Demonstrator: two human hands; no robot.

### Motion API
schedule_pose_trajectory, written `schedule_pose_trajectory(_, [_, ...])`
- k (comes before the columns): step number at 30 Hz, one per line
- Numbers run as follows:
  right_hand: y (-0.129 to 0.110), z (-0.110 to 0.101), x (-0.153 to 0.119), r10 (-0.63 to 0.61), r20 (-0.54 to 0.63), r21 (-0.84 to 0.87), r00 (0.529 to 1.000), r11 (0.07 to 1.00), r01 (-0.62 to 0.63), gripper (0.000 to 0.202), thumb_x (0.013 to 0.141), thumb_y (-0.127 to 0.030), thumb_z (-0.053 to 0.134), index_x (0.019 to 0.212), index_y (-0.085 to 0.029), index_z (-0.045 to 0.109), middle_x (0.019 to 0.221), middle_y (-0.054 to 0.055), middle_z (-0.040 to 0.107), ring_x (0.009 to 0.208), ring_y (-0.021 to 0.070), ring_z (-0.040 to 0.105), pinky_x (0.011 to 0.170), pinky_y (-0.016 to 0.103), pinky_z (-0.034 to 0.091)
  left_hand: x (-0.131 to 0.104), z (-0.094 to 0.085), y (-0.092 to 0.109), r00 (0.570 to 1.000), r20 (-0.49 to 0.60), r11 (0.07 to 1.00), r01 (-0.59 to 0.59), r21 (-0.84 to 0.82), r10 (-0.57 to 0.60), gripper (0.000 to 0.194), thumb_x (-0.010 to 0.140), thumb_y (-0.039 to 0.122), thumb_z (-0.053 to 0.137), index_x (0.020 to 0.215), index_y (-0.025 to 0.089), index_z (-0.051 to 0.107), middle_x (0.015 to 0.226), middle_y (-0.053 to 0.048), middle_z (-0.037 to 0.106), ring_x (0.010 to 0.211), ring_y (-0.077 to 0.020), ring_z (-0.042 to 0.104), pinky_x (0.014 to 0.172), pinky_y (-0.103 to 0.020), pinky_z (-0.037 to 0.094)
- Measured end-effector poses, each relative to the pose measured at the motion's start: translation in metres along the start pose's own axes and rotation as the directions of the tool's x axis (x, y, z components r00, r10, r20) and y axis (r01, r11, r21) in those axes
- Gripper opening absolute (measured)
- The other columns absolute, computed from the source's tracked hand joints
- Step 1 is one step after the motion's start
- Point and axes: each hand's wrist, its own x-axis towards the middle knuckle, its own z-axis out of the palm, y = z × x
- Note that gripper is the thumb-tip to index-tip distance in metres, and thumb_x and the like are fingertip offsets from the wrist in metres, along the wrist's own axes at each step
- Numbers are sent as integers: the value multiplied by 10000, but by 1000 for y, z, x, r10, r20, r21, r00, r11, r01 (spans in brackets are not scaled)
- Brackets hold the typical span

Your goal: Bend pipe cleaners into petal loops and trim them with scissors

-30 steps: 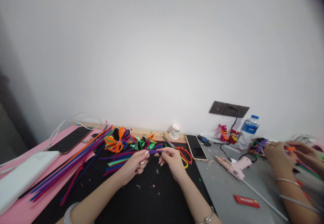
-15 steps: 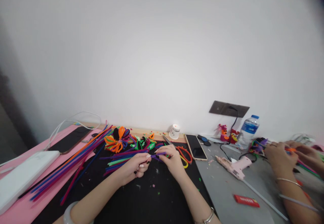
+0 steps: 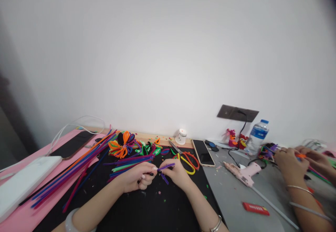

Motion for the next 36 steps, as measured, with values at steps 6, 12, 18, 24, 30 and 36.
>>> schedule_pose_trajectory(6, [4, 4, 0, 26, 14, 27, 1000, 999, -27, 167, 740, -259, 599, 638, -134, 642, 575, -10, 577, 535, 103, 495, 521, 208, 400, 1, -1, -3, 998, 51, 1000, 26, -8, -25, 251, 738, 305, 581, 614, 183, 401, 417, 118, 227, 363, -34, 68, 355, -183, 39])
schedule_pose_trajectory(12, [1, 6, -1, 41, 0, 51, 999, 998, -41, 152, 744, -280, 597, 688, -140, 612, 543, -34, 519, 494, 85, 437, 477, 196, 356, 1, -1, -4, 999, 53, 1000, 4, -15, -4, 251, 762, 321, 554, 616, 180, 407, 417, 116, 235, 363, -37, 71, 355, -184, 47])
schedule_pose_trajectory(18, [-1, 10, -1, 41, 38, 77, 998, 996, -43, 144, 792, -276, 544, 726, -151, 568, 580, -26, 543, 511, 87, 457, 505, 198, 365, 1, -1, -4, 1000, 26, 1000, -11, -3, 11, 255, 752, 345, 568, 625, 171, 432, 418, 118, 245, 366, -31, 81, 367, -192, 51])
schedule_pose_trajectory(24, [-1, 14, -3, 53, 40, 90, 998, 994, -56, 168, 826, -298, 493, 738, -159, 531, 552, -37, 515, 469, 85, 462, 472, 191, 361, 2, -1, -5, 1000, -4, 1000, -16, 14, 16, 290, 747, 385, 573, 613, 172, 429, 419, 116, 250, 358, -27, 98, 371, -201, 48])
schedule_pose_trajectory(30, [0, 15, -2, 58, -4, 86, 998, 995, -58, 242, 836, -311, 475, 644, -164, 487, 532, -46, 468, 476, 80, 412, 478, 193, 332, 3, 2, -5, 999, -31, 999, -33, 13, 33, 289, 738, 409, 580, 646, 170, 446, 426, 121, 242, 370, -29, 95, 378, -201, 53])
schedule_pose_trajectory(36, [-2, 9, 2, 76, -37, 104, 996, 992, -72, 276, 826, -338, 479, 610, -168, 454, 549, -47, 424, 514, 88, 388, 499, 203, 330, 10, 6, -8, 989, -89, 993, -118, 19, 120, 265, 755, 409, 569, 718, 171, 458, 478, 115, 257, 405, -36, 101, 395, -194, 68])
